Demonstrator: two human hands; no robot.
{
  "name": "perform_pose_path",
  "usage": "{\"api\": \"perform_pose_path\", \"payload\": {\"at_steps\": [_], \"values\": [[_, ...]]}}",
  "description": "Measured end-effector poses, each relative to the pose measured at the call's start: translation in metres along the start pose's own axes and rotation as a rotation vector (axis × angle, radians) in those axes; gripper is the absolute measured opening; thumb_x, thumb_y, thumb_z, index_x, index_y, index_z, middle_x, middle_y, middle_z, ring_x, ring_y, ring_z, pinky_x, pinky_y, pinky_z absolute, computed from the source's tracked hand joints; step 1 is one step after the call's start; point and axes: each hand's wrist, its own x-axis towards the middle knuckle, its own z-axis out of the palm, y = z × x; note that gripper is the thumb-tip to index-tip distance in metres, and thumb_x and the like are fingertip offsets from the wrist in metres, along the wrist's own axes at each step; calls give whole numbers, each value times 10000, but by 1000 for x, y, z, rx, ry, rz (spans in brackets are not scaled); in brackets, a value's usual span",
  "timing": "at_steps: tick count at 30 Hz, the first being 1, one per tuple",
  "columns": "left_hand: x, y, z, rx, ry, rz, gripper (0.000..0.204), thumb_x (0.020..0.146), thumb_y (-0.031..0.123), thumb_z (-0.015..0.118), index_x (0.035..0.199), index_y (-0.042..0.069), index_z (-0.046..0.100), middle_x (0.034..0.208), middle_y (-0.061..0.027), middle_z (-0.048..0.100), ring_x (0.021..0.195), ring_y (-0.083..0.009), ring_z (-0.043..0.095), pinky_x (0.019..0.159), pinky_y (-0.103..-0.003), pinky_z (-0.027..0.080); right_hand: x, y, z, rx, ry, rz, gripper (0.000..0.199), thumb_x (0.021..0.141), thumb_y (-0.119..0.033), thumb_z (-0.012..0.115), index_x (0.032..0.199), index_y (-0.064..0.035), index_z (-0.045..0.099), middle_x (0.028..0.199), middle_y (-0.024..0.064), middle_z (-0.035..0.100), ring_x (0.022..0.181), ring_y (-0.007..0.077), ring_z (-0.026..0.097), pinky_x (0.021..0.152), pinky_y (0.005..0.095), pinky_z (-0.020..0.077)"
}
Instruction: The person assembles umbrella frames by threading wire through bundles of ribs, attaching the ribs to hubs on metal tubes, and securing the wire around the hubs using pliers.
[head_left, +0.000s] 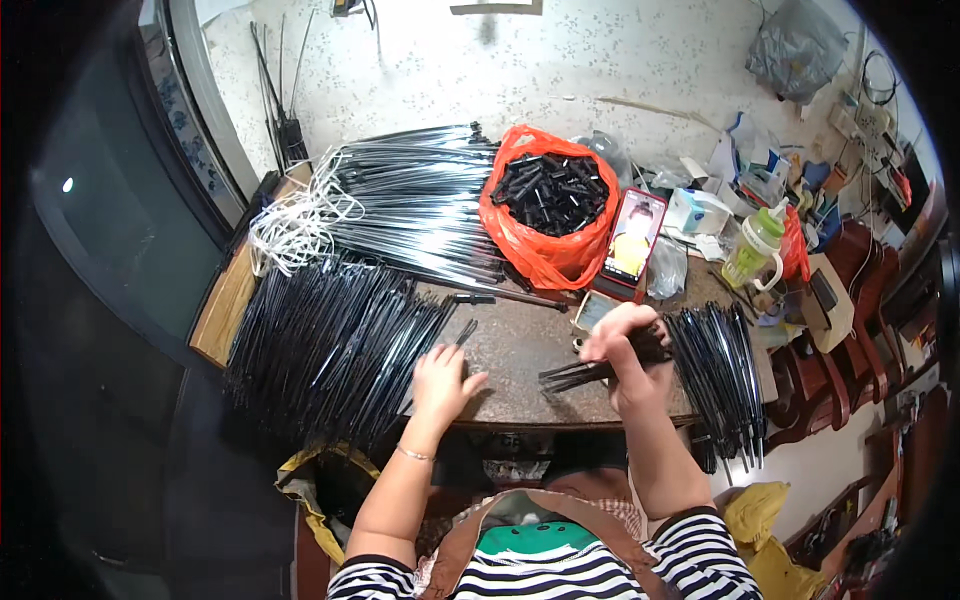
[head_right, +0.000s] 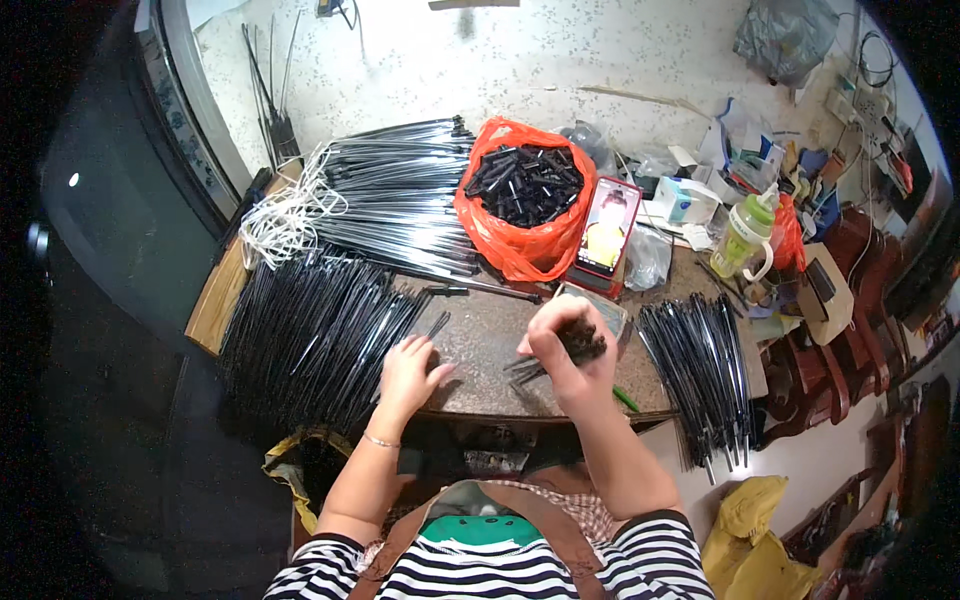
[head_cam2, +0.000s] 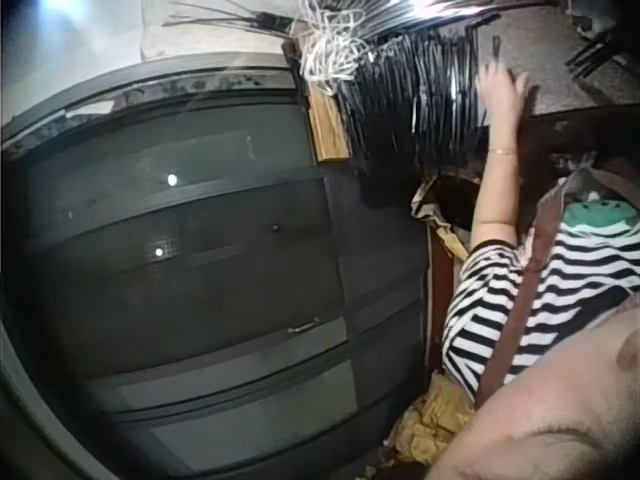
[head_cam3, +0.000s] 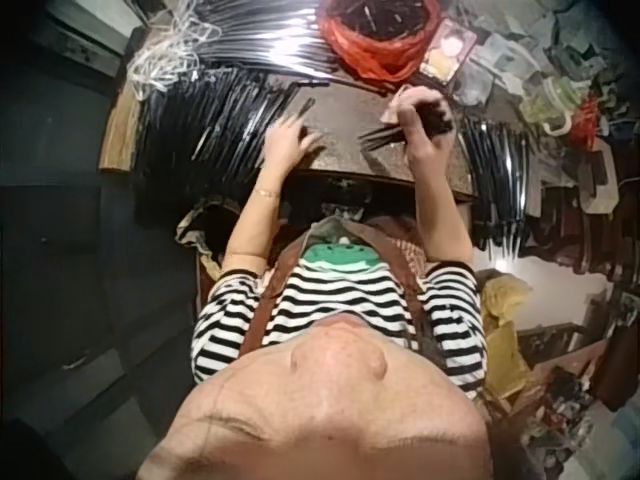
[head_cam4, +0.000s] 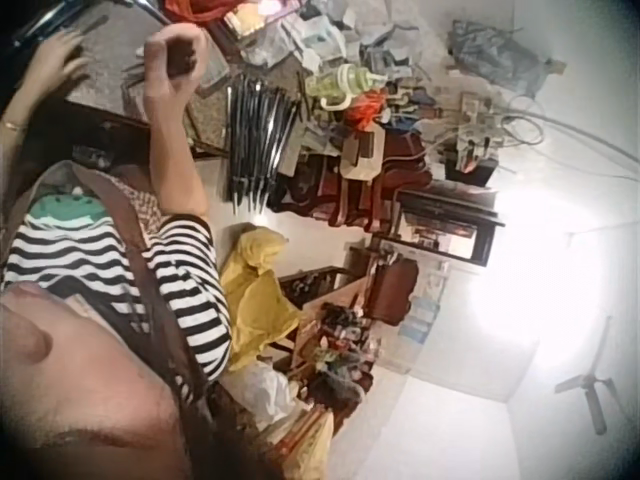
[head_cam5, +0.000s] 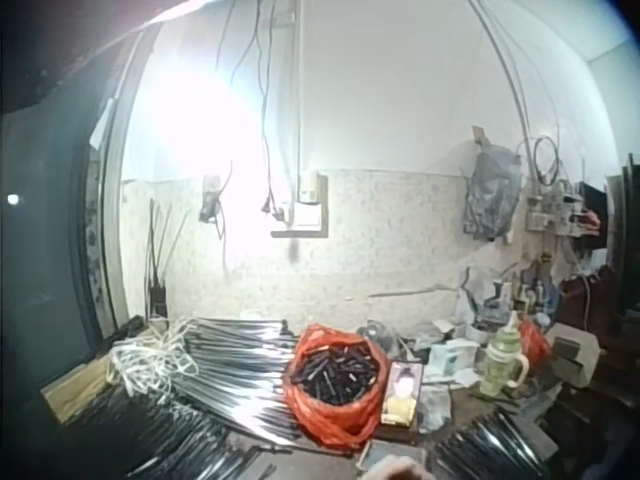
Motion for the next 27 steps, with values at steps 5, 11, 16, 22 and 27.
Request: {"api": "perform_pose_path", "payload": {"at_steps": [5,11,16,22,27], "values": [[-20,-5,-11,321,-3,-73,479,679,382,492,1010,38,453,1094,-69,425,1106,-257,265,839,-567,125,6,11,4,-160,10,26,254,743,-261,507,728,-41,380,552,19,416,423,69,366,466,227,361],[-36,33,-30,-185,38,46,690,664,395,511,1158,-4,243,1200,-166,258,1111,-312,231,898,-446,153,9,-2,11,254,43,142,148,772,-181,467,724,-64,389,488,-8,344,392,81,335,432,217,332],[-50,64,-17,-309,-29,210,404,630,157,545,978,11,403,987,-185,401,914,-326,403,767,-358,339,11,-7,20,172,274,-84,139,768,-171,474,744,-53,404,460,-8,334,356,69,309,386,226,312],[-36,26,-4,350,153,-196,300,669,175,517,893,-12,450,947,-140,424,858,-279,395,670,-365,336,-18,-1,-1,-79,237,-101,153,758,-171,494,746,-38,417,520,12,416,404,58,353,411,201,312],[-38,27,11,259,84,-148,256,664,146,525,854,-4,442,846,-149,430,784,-286,428,634,-357,353,-30,0,-20,-254,126,39,187,723,-177,555,672,-26,458,537,-18,432,490,39,371,454,180,314]]}}
